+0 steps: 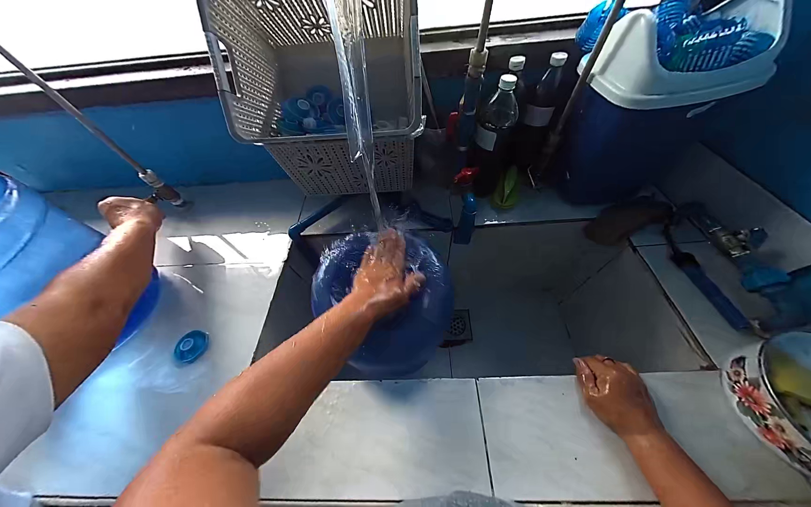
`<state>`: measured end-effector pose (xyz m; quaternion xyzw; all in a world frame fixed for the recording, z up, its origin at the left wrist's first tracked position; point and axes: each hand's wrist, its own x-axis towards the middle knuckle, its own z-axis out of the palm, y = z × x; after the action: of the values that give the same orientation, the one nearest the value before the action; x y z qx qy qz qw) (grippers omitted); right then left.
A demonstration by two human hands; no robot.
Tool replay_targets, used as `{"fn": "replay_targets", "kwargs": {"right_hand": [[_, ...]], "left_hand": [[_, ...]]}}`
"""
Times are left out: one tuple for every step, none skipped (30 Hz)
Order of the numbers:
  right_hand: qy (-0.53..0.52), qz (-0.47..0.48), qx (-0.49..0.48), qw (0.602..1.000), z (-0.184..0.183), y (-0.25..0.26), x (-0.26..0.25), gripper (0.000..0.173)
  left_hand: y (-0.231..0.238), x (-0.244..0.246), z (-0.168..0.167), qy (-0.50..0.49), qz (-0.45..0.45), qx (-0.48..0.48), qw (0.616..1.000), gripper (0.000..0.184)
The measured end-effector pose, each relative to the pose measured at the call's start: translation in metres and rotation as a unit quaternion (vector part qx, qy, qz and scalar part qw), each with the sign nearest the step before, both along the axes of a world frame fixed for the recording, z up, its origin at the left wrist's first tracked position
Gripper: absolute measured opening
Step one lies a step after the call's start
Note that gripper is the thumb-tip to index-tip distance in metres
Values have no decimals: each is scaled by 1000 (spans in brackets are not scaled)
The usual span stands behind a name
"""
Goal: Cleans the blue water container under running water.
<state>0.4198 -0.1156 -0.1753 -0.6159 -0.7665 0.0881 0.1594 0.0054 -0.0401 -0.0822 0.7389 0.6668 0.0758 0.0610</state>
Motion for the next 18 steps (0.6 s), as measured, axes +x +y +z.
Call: {"fn": "replay_targets", "kwargs": {"right_hand": [[-4, -3, -3, 1000, 1, 1, 0, 41], [-4, -6, -13, 1000, 2, 1, -2, 40], [7, -12, -19, 1000, 3, 2, -7, 37], [44, -18, -28, 998, 5, 4, -17, 33], [104, -18, -36, 994, 9, 6, -33, 31], [179, -9, -46, 983, 13, 9, -55, 31], [257, 4, -55, 965, 17, 11, -80, 36], [322, 13, -61, 945, 21, 13, -104, 45], [355, 15, -65, 933, 26, 16, -123, 53], [355, 12, -67, 932, 30, 21, -137, 59], [331, 4, -73, 941, 34, 33, -144, 62], [297, -2, -89, 951, 39, 52, -148, 60], [252, 5, -105, 962, 45, 77, -151, 58], [203, 27, -127, 970, 56, 105, -158, 54], [158, 60, -152, 974, 71, 132, -173, 51], [122, 101, -164, 974, 84, 154, -196, 49], [103, 152, -163, 969, 96, 170, -224, 48], [105, 208, -155, 960, 107, 179, -253, 45]], "left_hand": [[-1, 0, -3, 13, -43, 12, 999, 90], [1, -2, -3, 19, -46, 17, 999, 92], [6, -1, 0, 9, -13, 13, 1000, 91], [11, 6, 4, -11, 36, -4, 999, 90], [14, 21, 8, -32, 72, -22, 997, 91], [14, 41, 8, -41, 70, -33, 996, 94], [12, 61, 5, -43, 37, -46, 997, 94], [9, 76, 5, -39, -3, -78, 996, 95], [6, 84, 8, -28, -38, -114, 992, 93], [1, 85, 14, -10, -62, -146, 987, 91], [-6, 80, 19, 4, -83, -167, 982, 88], [-16, 74, 22, 8, -103, -171, 980, 85], [-28, 71, 22, 5, -118, -166, 979, 82], [-40, 73, 22, -3, -122, -160, 980, 82], [-48, 78, 23, -13, -119, -168, 979, 84], [-51, 82, 23, -21, -118, -173, 978, 86], [-46, 82, 22, -23, -121, -175, 977, 88], [-35, 75, 21, -26, -120, -169, 978, 89]]}}
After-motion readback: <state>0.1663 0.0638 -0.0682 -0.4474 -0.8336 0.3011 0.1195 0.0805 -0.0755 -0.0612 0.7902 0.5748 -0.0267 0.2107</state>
